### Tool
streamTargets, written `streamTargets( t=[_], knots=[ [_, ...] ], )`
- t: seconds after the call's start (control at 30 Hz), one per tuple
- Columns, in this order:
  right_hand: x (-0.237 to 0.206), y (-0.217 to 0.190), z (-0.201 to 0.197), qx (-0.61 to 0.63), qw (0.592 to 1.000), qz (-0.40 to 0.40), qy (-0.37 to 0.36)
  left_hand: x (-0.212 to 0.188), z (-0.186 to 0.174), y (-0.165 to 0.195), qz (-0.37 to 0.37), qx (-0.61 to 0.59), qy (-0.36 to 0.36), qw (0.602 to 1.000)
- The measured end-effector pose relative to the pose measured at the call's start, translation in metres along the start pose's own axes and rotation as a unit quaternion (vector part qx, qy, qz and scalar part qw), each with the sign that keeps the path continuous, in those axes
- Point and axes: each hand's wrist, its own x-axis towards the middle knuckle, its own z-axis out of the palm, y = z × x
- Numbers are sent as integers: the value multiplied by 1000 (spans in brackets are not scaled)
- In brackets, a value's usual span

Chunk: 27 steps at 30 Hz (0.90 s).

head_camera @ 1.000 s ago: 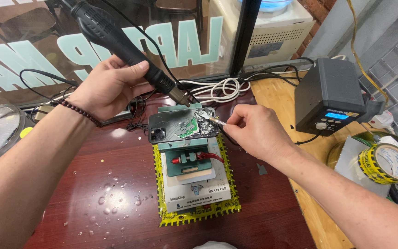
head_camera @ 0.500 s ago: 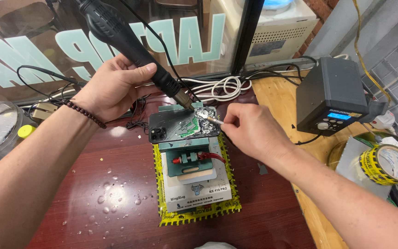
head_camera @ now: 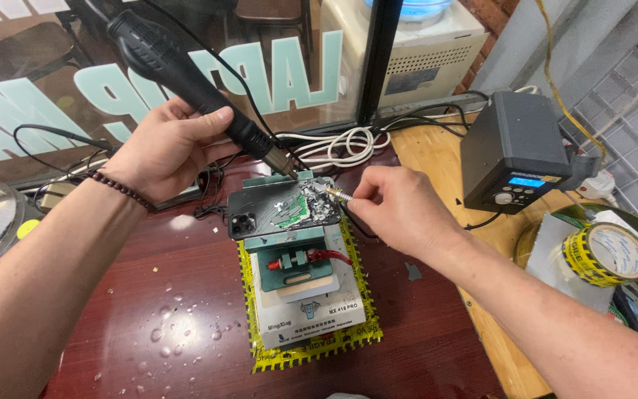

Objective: The person uses a hot air gun and a metal pick to remove components from a smartphone motherboard. They repeatedly apply heat and scrape the surface to lift and clear away soldered parts.

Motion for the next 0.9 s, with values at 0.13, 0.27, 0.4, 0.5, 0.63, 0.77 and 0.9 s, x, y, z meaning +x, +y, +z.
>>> streamTargets(
  t=[0.13, 0.27, 0.4, 0.5, 0.63, 0.77, 0.9],
  knots=[
    [-5, -6, 5, -43, 999, -19, 16, -1, -1, 2, -19, -2, -2, 1000],
    [-5, -12, 7, -45, 998, -44, 24, 0, -1, 1, 3, 2, -25, 1000],
    [-5, -14, 6, -37, 999, -9, 5, 2, 1, -2, 9, -1, -32, 999],
    [-5, -13, 12, -33, 999, -25, 17, 1, 3, -2, 7, 12, -23, 1000],
    [-2, -6, 21, -30, 999, -7, 29, 1, 6, -1, 6, 24, -23, 999],
    [1, 4, 23, 9, 998, -46, 42, -2, 8, -1, -7, 5, -24, 1000],
    [11, 13, 2, 366, 902, 205, -100, 1, 10, -3, -12, -16, -19, 1000]
  ],
)
